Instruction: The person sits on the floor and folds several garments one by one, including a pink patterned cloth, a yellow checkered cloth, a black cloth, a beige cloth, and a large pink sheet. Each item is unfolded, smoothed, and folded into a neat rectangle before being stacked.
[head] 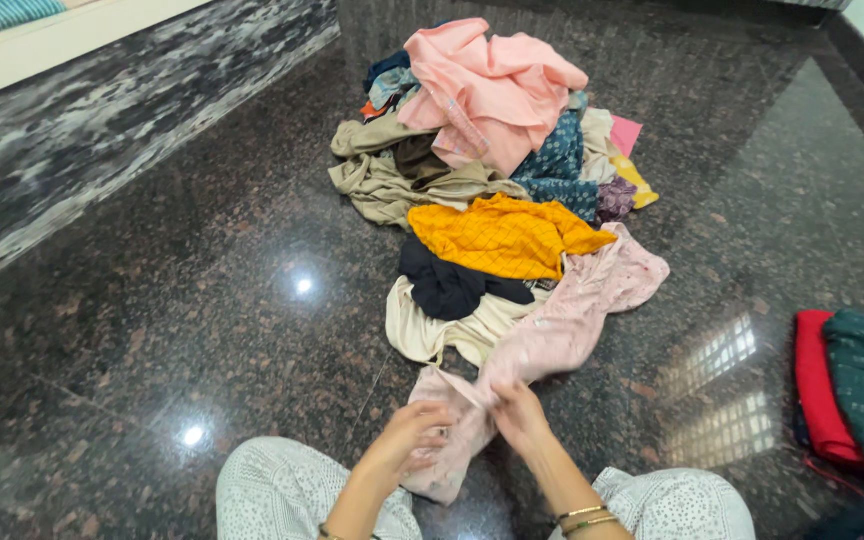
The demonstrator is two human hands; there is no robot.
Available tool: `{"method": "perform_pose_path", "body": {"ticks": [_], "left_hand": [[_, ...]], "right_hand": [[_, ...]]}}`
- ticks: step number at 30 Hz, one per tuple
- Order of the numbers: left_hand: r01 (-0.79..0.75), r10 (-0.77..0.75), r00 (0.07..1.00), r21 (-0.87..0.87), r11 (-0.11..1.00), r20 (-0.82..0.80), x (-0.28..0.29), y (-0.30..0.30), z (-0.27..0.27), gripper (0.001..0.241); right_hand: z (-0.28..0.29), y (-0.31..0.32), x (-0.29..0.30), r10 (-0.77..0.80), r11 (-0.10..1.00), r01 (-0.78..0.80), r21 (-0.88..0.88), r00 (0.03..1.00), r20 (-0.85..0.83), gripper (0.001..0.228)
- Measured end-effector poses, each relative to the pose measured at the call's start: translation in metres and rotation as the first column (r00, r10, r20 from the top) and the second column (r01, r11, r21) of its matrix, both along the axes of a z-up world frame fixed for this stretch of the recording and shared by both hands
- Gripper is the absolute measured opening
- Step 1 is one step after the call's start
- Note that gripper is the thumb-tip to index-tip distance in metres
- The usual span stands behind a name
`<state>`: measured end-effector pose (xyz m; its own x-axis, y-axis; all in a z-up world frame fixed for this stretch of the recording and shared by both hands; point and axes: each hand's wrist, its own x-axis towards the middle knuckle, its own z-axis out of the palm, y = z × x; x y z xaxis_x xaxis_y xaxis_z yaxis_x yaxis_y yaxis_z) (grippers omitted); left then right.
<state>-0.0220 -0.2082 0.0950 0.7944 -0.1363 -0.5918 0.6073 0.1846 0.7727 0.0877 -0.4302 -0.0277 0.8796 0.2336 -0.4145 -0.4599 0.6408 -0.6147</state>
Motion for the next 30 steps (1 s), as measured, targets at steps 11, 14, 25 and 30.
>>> {"method": "perform_pose_path", "body": {"ticks": [11, 14, 25, 30], "left_hand": [[-0.177, 0.304, 0.946, -0.602, 0.779, 0.115, 0.0, 0.003, -0.005, 0.063], [-0.072, 0.223, 0.948, -0.531, 0.844, 0.226, 0.0, 0.009, -0.006, 0.07], [0.113, 0.062, 0.923, -0.423, 0.899, 0.379, 0.015, 0.007, 0.012, 0.065], [-0.298, 0.229, 0.818, 0.048, 0.953, 0.528, 0.043, 0.05, 0.022, 0.072]], "right_hand": [[0.117, 0.011, -0.117, 0.686, 0.617, -0.41, -0.672, 0.698, 0.204, 0.067], [0.116, -0.034, -0.112, 0.467, 0.566, -0.266, -0.781, 0.884, 0.037, 0.049], [0.136, -0.042, -0.039, -0.117, 0.989, 0.124, 0.077, 0.989, -0.095, 0.052], [0.194, -0.057, -0.009, -0.077, 0.997, 0.051, 0.065, 0.858, 0.509, 0.058]]}}
